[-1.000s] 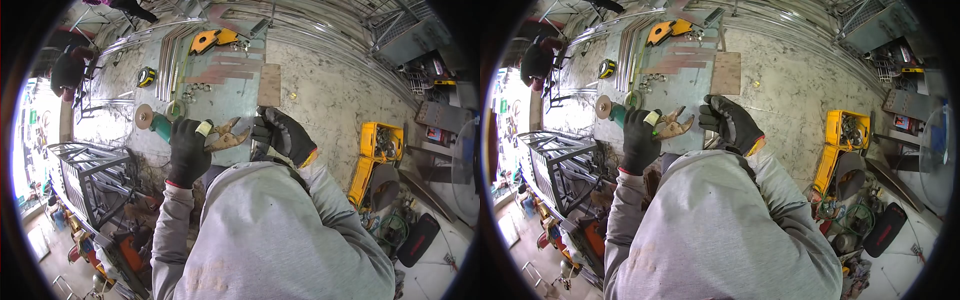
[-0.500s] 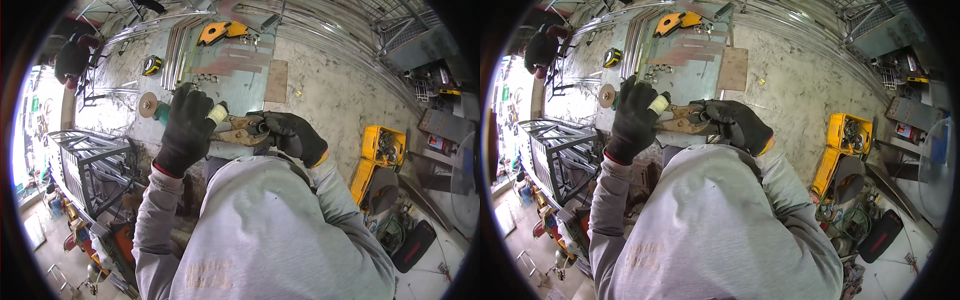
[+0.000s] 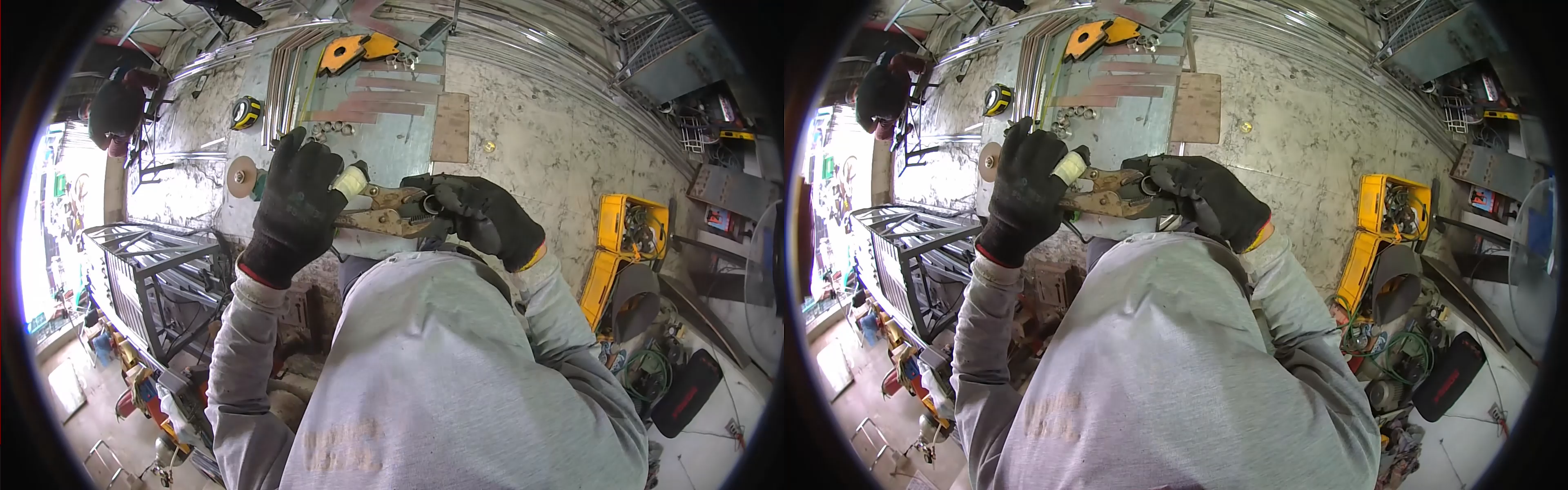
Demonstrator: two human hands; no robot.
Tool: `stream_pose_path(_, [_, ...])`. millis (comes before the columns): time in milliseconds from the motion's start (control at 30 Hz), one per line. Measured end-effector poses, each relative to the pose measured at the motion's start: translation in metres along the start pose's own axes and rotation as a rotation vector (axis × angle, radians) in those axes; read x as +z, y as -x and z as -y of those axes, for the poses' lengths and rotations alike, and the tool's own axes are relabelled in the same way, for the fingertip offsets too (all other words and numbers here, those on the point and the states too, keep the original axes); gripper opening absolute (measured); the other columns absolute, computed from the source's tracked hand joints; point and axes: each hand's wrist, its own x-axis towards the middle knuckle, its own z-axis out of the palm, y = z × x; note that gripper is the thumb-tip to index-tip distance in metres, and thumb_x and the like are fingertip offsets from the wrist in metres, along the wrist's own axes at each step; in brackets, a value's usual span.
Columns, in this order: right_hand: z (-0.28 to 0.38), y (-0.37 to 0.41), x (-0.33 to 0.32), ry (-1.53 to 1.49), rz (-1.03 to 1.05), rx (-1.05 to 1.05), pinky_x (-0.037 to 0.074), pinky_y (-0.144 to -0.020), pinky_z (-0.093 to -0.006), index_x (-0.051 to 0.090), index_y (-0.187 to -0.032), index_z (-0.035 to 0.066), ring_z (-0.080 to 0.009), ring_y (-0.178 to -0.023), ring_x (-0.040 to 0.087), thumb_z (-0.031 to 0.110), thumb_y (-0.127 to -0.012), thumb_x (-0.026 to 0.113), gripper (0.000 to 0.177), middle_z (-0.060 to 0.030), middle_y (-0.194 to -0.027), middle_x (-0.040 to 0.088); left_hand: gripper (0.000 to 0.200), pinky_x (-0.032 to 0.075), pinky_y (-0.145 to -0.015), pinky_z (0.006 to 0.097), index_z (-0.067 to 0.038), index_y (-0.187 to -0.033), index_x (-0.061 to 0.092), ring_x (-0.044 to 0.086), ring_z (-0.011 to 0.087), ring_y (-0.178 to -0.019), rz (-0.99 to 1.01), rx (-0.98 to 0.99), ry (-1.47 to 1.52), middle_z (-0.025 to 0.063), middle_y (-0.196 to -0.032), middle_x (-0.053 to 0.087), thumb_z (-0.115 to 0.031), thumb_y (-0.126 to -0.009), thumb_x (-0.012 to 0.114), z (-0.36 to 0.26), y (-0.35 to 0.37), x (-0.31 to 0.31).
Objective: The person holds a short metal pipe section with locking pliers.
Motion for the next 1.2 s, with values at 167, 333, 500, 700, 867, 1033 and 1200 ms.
stream_pose_path(167, [0.001, 0.0, 0.005, 0.036, 0.038, -0.035, 0.055, -0.114, -0.0337, 0.046, -0.161, -0.013, -0.0194, -0.133, 0.067, 0.044, -0.118, 0.053, 0.072, -0.0174, -0.144, 0.071, 0.033, 0.047, -0.116, 0.0585, -0.009, -0.113, 0.077, 0.064, 0.0333, -0.1, -0.038, 0.019, 0.035, 0.0093, -0.097, 0.064, -0.011, -0.081, 0.072, 0.002, 0.004, 0.008])
stream_pose_path(333, [0.008, -0.001, 0.001, 0.172, 0.032, -0.012, 0.052, -0.119, -0.0351, 0.059, -0.144, -0.014, -0.0213, -0.136, 0.066, 0.024, -0.114, 0.046, 0.05, -0.0175, -0.139, 0.07, 0.036, 0.047, -0.114, 0.0588, -0.008, -0.115, 0.074, 0.062, 0.0347, -0.104, -0.013, -0.007, 0.067, 0.01, -0.1, 0.063, -0.01, -0.079, 0.073, 0.001, 0.008, 0.012])
stream_pose_path(500, [0.017, -0.004, 0.009, 0.068, -0.024, 0.073, 0.051, -0.123, -0.04, 0.066, -0.113, -0.009, -0.0246, -0.137, 0.065, 0.005, -0.101, 0.039, 0.033, -0.0182, -0.136, 0.069, 0.038, 0.046, -0.115, 0.0591, -0.009, -0.116, 0.074, 0.061, 0.0349, -0.108, -0.005, 0.005, 0.055, 0.0101, -0.102, 0.064, -0.008, -0.078, 0.072, 0.004, 0.005, 0.008])
stream_pose_path(700, [0.017, -0.007, 0.009, -0.007, -0.026, 0.115, 0.052, -0.124, -0.0422, 0.059, -0.092, -0.001, -0.0268, -0.138, 0.064, 0.006, -0.108, 0.044, 0.023, -0.0229, -0.148, 0.062, 0.044, 0.045, -0.117, 0.0591, -0.01, -0.118, 0.076, 0.062, 0.0349, -0.112, 0.016, 0.008, 0.041, 0.0099, -0.106, 0.066, -0.01, -0.073, 0.074, 0.01, 0.007, 0.008])
stream_pose_path(867, [0.013, -0.007, 0.005, -0.028, 0.04, 0.008, 0.053, -0.122, -0.0396, 0.053, -0.087, 0.005, -0.0254, -0.139, 0.064, 0.016, -0.116, 0.045, 0.032, -0.024, -0.153, 0.059, 0.05, 0.044, -0.118, 0.0586, -0.01, -0.119, 0.077, 0.062, 0.0348, -0.114, 0.031, 0.007, 0.065, 0.0094, -0.107, 0.067, -0.01, -0.069, 0.077, 0.012, 0.005, 0.01])
stream_pose_path(1033, [0.006, -0.007, -0.004, 0.039, 0.082, -0.058, 0.054, -0.119, -0.0389, 0.057, -0.093, 0.001, -0.0252, -0.139, 0.064, 0.037, -0.116, 0.052, 0.042, -0.0248, -0.154, 0.06, 0.051, 0.039, -0.122, 0.0601, -0.011, -0.118, 0.077, 0.062, 0.0337, -0.113, 0.021, 0.007, 0.031, 0.0085, -0.105, 0.066, -0.007, -0.067, 0.075, 0.011, 0.001, 0.01])
stream_pose_path(1200, [0.011, -0.009, -0.002, -0.021, 0.03, 0.031, 0.054, -0.118, -0.0397, 0.064, -0.128, -0.014, -0.0254, -0.133, 0.068, 0.054, -0.113, 0.057, 0.07, -0.0238, -0.144, 0.067, 0.048, 0.038, -0.122, 0.0602, -0.011, -0.115, 0.077, 0.061, 0.033, -0.109, 0.037, 0.009, 0.05, 0.0083, -0.103, 0.064, -0.008, -0.067, 0.075, 0.014, 0.0, 0.011])
